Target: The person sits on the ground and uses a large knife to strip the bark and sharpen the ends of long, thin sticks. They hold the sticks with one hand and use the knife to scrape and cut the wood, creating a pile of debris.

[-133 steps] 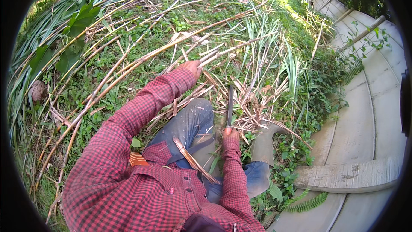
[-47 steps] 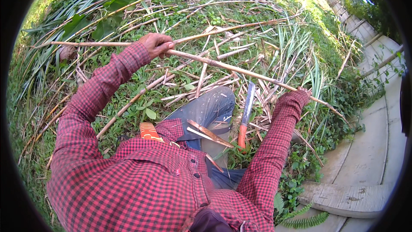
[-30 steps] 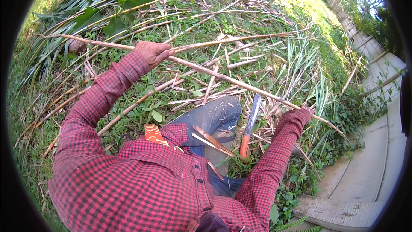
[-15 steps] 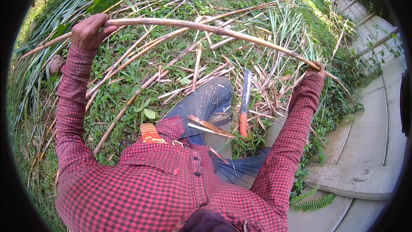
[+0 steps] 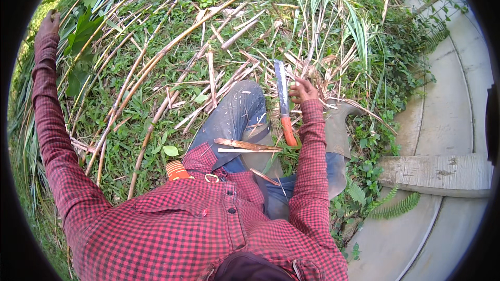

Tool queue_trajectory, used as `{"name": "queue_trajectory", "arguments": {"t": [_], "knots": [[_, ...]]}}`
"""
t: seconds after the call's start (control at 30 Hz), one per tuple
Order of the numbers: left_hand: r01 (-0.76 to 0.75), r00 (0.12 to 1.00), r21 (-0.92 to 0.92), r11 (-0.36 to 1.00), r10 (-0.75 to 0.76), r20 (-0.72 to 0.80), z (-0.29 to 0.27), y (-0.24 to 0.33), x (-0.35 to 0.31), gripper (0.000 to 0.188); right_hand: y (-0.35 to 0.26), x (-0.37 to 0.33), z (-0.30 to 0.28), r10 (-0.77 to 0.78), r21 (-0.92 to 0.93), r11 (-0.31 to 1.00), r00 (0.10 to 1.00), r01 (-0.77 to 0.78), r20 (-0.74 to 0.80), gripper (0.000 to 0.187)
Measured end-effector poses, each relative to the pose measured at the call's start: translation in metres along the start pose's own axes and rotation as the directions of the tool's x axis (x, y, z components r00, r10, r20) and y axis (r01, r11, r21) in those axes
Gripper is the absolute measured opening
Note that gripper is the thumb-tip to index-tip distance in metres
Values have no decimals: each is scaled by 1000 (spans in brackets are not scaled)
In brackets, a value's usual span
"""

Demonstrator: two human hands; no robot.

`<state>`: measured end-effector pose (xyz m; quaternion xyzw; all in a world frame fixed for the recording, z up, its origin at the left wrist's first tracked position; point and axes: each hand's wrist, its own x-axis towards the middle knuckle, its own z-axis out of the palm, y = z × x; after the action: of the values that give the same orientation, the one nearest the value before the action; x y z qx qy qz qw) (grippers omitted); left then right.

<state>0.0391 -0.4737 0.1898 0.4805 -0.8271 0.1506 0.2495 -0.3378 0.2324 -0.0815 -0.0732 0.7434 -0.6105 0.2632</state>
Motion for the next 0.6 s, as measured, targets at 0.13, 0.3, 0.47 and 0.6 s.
{"name": "queue_trajectory", "arguments": {"t": [0.13, 0.3, 0.47, 0.6], "knots": [[-183, 898, -172, 968, 236, 371, 68, 175, -129, 40, 107, -57, -10, -13, -555, 820, 966, -137, -258, 30], [-268, 787, -144, 953, 303, 538, 155, 272, -210, 43, 130, -66, -1, 44, -674, 696, 951, -248, -305, 34], [-138, 713, -117, 983, 181, 677, 197, 276, -241, 33, 121, -70, 15, 33, -754, 596, 947, -276, -321, 34], [-129, 740, -158, 979, 202, 642, 192, 274, -257, 31, 125, -69, 20, 40, -880, 423, 975, -215, -219, 44]]}}
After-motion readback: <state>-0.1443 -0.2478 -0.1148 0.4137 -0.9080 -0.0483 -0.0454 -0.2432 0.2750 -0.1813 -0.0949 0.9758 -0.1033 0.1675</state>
